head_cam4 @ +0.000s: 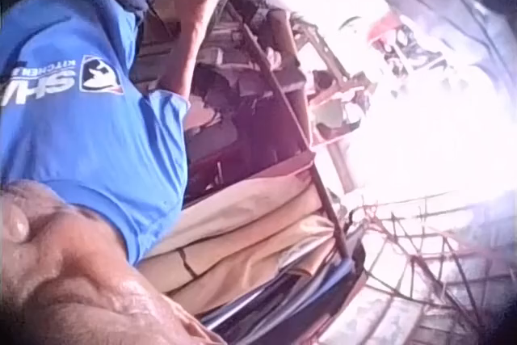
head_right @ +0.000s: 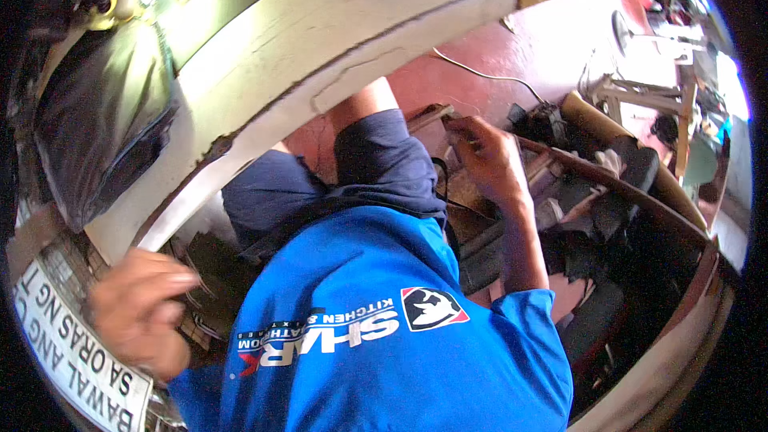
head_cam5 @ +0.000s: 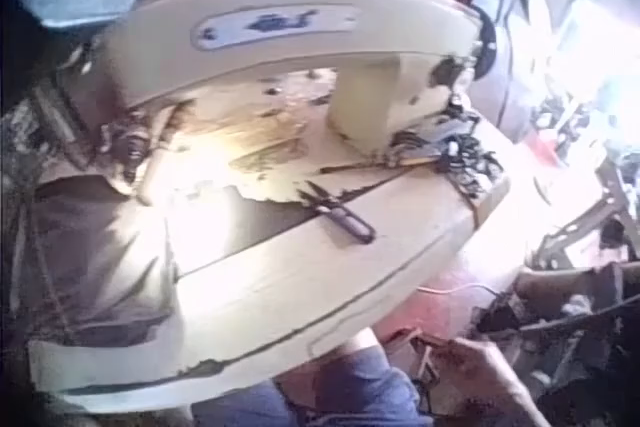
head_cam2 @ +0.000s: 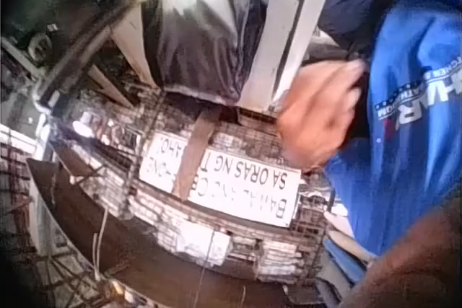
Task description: Sewing a black leather bag or pouch using an industrial sewing machine.
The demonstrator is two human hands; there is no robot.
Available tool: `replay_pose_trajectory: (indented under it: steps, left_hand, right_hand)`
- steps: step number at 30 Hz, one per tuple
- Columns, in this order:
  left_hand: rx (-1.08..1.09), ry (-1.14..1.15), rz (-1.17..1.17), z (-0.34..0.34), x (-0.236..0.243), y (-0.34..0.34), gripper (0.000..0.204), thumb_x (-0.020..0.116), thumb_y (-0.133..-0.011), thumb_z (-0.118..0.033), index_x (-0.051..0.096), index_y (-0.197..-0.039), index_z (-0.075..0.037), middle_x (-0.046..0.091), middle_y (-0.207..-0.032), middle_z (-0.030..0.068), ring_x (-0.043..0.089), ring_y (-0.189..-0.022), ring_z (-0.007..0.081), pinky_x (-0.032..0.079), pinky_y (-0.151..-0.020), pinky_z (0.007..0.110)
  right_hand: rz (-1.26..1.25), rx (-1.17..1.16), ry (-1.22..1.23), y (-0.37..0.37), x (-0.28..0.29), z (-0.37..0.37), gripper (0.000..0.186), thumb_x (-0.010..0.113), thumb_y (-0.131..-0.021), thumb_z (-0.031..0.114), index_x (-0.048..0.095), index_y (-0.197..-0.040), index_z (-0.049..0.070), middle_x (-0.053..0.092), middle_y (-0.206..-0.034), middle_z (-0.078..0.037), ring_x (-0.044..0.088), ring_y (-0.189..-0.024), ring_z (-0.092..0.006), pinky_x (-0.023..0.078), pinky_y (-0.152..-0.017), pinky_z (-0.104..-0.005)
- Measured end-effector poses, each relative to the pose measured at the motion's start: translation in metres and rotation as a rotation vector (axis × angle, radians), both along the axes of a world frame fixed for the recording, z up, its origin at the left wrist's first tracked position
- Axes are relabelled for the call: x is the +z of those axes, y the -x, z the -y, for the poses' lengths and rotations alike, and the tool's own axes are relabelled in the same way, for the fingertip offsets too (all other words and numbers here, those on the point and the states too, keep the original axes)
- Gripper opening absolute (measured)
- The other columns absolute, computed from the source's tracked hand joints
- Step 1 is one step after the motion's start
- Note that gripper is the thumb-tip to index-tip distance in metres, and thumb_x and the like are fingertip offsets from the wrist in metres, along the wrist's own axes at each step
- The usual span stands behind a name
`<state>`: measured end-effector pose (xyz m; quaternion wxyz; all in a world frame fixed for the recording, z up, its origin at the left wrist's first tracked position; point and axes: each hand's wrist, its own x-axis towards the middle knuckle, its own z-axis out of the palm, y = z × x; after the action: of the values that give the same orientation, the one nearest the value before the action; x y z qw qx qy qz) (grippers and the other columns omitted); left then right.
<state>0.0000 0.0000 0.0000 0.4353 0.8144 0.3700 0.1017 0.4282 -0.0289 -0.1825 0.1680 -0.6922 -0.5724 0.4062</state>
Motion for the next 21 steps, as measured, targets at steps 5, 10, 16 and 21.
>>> replay_pose_trajectory:
  steps: [5,10,16,21]
  left_hand:
    - [0.004,-0.038,-0.046,0.024,-0.144,-0.105,0.016,0.065,-0.086,-0.005,0.064,-0.101,0.001,0.066,-0.096,0.0162,0.063,-0.088,0.0337,0.052,-0.082,0.042]
    - [-0.192,-0.003,0.069,0.021,-0.207,-0.166,0.020,0.068,-0.087,-0.014,0.063,-0.099,0.000,0.063,-0.095,0.0155,0.061,-0.092,0.0333,0.050,-0.084,0.042]
    - [-0.352,0.043,0.055,0.027,-0.234,-0.198,0.025,0.073,-0.084,-0.022,0.063,-0.097,-0.002,0.062,-0.090,0.0137,0.062,-0.087,0.0325,0.050,-0.080,0.042]
    - [-0.355,0.115,0.052,0.030,-0.240,-0.198,0.018,0.071,-0.085,-0.017,0.062,-0.091,-0.003,0.062,-0.089,0.0152,0.063,-0.084,0.0344,0.051,-0.076,0.044]
  right_hand:
    - [0.086,0.231,0.091,-0.063,-0.033,0.040,0.036,0.058,-0.080,-0.002,0.064,-0.115,0.004,0.068,-0.112,-0.014,0.065,-0.108,-0.0325,0.052,-0.093,-0.0386]
    - [0.115,0.490,0.317,-0.093,-0.105,0.122,0.075,0.073,-0.070,0.007,0.048,-0.141,0.008,0.055,-0.134,-0.020,0.049,-0.130,-0.0353,0.042,-0.109,-0.0423]
    - [0.267,0.277,0.188,-0.075,-0.158,0.212,0.036,0.072,-0.077,0.016,0.058,-0.108,0.005,0.058,-0.096,-0.016,0.057,-0.099,-0.0352,0.047,-0.082,-0.0465]
    - [0.544,0.191,0.202,-0.083,-0.149,0.230,0.036,0.065,-0.081,0.016,0.053,-0.114,0.007,0.058,-0.093,-0.014,0.058,-0.101,-0.0337,0.046,-0.082,-0.0479]
